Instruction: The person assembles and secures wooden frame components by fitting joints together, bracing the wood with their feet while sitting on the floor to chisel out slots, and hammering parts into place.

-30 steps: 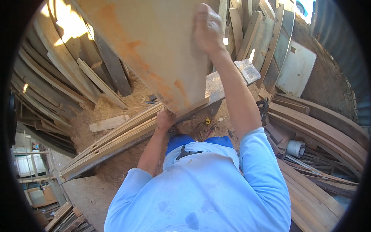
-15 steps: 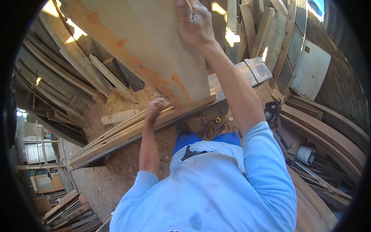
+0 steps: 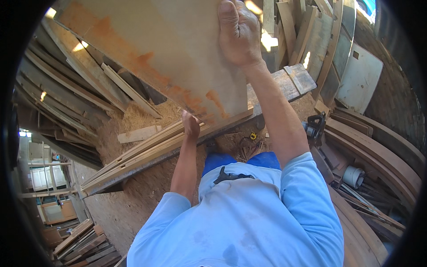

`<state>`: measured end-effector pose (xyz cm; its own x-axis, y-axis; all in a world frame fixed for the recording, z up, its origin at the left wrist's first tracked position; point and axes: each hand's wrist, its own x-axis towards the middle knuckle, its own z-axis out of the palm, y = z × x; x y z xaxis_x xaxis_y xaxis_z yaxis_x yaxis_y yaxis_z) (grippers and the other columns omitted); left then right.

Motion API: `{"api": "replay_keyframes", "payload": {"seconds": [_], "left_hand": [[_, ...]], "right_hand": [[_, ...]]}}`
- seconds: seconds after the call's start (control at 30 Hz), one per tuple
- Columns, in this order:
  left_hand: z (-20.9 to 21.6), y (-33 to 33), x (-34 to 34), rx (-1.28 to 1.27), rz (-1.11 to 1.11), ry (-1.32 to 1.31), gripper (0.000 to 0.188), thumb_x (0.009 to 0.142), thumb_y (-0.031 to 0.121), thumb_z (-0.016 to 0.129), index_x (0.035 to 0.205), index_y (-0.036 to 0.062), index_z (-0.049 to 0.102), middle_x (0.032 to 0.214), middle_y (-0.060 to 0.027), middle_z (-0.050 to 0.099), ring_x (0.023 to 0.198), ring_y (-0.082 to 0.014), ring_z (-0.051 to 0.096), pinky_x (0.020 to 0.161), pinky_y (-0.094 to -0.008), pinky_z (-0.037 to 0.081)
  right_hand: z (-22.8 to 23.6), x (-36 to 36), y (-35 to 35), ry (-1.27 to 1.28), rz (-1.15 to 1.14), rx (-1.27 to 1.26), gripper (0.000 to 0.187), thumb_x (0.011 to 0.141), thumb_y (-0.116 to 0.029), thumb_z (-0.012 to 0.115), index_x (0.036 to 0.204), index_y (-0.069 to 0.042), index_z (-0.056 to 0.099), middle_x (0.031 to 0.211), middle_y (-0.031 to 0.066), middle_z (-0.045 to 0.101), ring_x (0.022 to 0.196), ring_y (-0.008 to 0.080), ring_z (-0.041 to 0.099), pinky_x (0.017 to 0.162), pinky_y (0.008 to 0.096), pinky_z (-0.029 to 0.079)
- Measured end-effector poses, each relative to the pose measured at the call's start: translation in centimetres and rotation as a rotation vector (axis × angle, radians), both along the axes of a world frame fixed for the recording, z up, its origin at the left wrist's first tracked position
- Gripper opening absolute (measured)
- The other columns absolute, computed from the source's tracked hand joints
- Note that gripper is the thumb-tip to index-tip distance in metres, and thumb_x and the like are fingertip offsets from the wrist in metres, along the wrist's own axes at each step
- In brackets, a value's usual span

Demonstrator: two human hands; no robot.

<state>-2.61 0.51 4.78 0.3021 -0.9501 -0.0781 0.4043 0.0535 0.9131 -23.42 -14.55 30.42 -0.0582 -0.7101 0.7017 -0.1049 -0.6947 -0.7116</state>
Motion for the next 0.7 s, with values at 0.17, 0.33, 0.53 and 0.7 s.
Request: {"api": "replay_keyframes", "payload": {"seconds": [0.17,0.33,0.53,0.7], "left_hand": [[-5.0,2.9,1.7,0.176,-0.405,-0.79,0.037,0.088,0.016,0.063,0.122,0.0006,0.061,0.124,-0.017,0.065,0.111,-0.0332,0.063,0.091,-0.0411,0.051],[-5.7,2.6,0.9,0.239,-0.326,-1.121,0.043,0.074,0.007,0.074,0.116,0.0016,0.064,0.115,-0.0232,0.065,0.111,-0.0424,0.059,0.094,-0.0459,0.049],[-5.4,2.7,1.1,-0.064,-0.248,-1.274,0.037,0.076,0.01,0.072,0.112,0.0046,0.068,0.107,-0.0192,0.07,0.102,-0.0399,0.064,0.088,-0.0456,0.052],[-5.4,3.2,0.7,0.041,-0.246,-1.334,0.045,0.073,0.008,0.074,0.117,0.004,0.065,0.122,-0.0205,0.062,0.116,-0.0438,0.054,0.097,-0.0491,0.047]], "right_hand": [[0.8,1.2,0.7,-0.006,-0.039,-0.062,0.065,0.104,-0.057,0.033,0.071,-0.002,0.042,0.07,0.0049,0.043,0.069,0.0187,0.04,0.064,0.0381,0.035],[1.0,0.9,0.9,0.001,0.025,-0.133,0.068,0.103,-0.061,0.033,0.071,-0.002,0.039,0.069,0.0023,0.037,0.07,0.0154,0.036,0.064,0.0345,0.034],[1.3,0.1,2.4,-0.004,0.041,-0.041,0.065,0.103,-0.06,0.035,0.087,0.0,0.053,0.077,0.0098,0.048,0.071,0.0241,0.048,0.068,0.0389,0.043],[1.4,0.0,2.6,-0.017,0.052,-0.009,0.065,0.103,-0.06,0.038,0.088,0.001,0.055,0.078,0.0118,0.05,0.072,0.0263,0.05,0.069,0.0395,0.043]]}}
